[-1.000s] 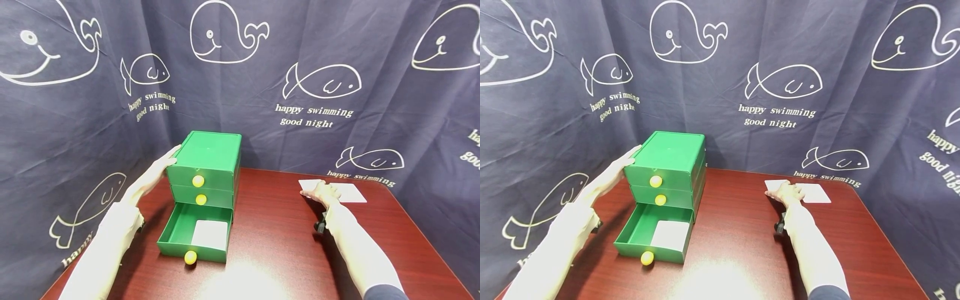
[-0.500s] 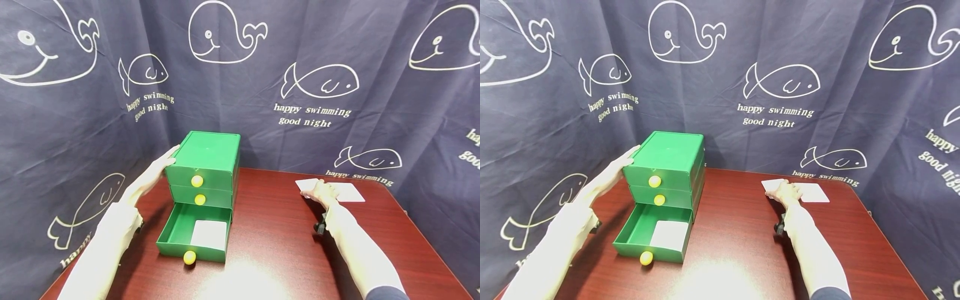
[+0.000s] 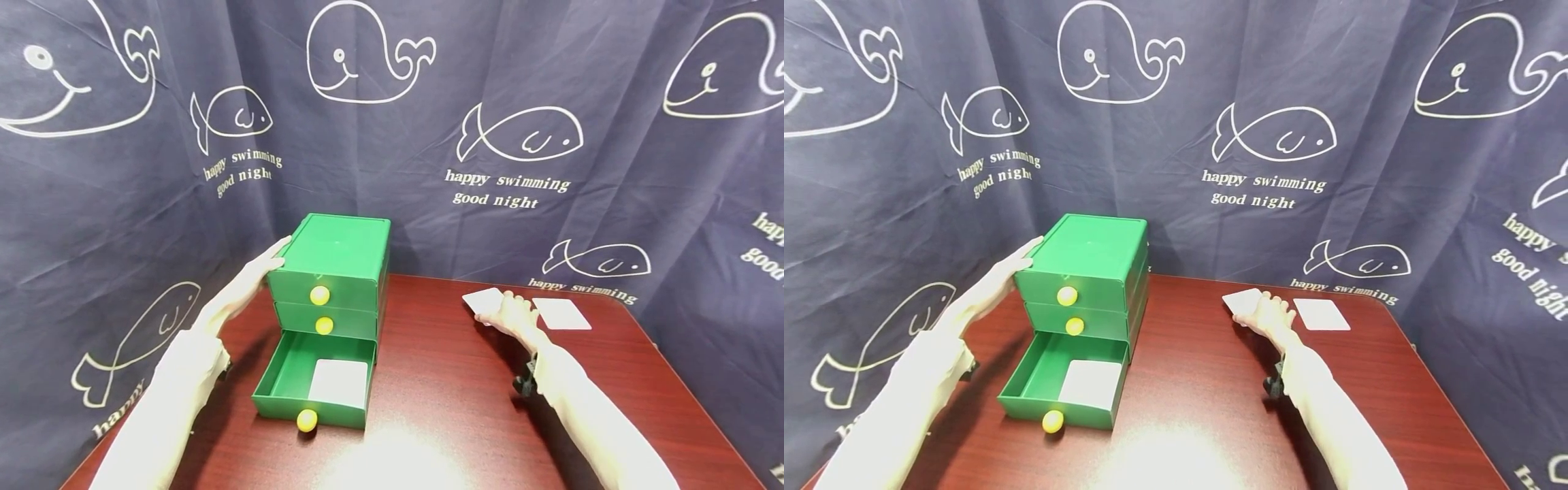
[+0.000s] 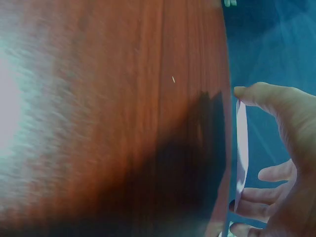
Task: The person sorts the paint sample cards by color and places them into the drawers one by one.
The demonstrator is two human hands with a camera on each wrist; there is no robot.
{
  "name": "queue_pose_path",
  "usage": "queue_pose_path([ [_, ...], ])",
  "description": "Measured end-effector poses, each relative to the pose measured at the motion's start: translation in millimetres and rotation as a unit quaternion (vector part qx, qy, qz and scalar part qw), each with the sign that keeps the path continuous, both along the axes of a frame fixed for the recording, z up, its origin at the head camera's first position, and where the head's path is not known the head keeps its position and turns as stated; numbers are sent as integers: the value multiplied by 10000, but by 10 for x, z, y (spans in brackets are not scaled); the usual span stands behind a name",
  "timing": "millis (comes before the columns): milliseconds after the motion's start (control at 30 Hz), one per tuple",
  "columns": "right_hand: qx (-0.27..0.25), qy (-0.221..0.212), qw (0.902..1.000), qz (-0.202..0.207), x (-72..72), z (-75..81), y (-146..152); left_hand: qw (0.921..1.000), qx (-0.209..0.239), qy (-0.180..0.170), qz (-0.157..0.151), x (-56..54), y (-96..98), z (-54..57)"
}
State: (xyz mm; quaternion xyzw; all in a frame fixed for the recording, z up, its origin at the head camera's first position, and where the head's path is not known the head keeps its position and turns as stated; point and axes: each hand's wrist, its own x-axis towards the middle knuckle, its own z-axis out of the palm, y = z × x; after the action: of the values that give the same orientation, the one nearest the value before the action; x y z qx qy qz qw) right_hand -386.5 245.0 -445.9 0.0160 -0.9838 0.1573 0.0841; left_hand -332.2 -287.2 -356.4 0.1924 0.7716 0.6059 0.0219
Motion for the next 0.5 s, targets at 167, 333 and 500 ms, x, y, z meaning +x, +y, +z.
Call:
queue_pose_path([
  [167,25,-71,9997,231,-35,31,-106,10000,-8,19,-2,-11,-11,1],
  [333,1,403,9974,590,152,57,-249,10000,-72,7,7,-5,-17,-11],
  [500,-15,716,9931,925,293,109,-363,9999,-100,5,0,-3,-10,-18],
])
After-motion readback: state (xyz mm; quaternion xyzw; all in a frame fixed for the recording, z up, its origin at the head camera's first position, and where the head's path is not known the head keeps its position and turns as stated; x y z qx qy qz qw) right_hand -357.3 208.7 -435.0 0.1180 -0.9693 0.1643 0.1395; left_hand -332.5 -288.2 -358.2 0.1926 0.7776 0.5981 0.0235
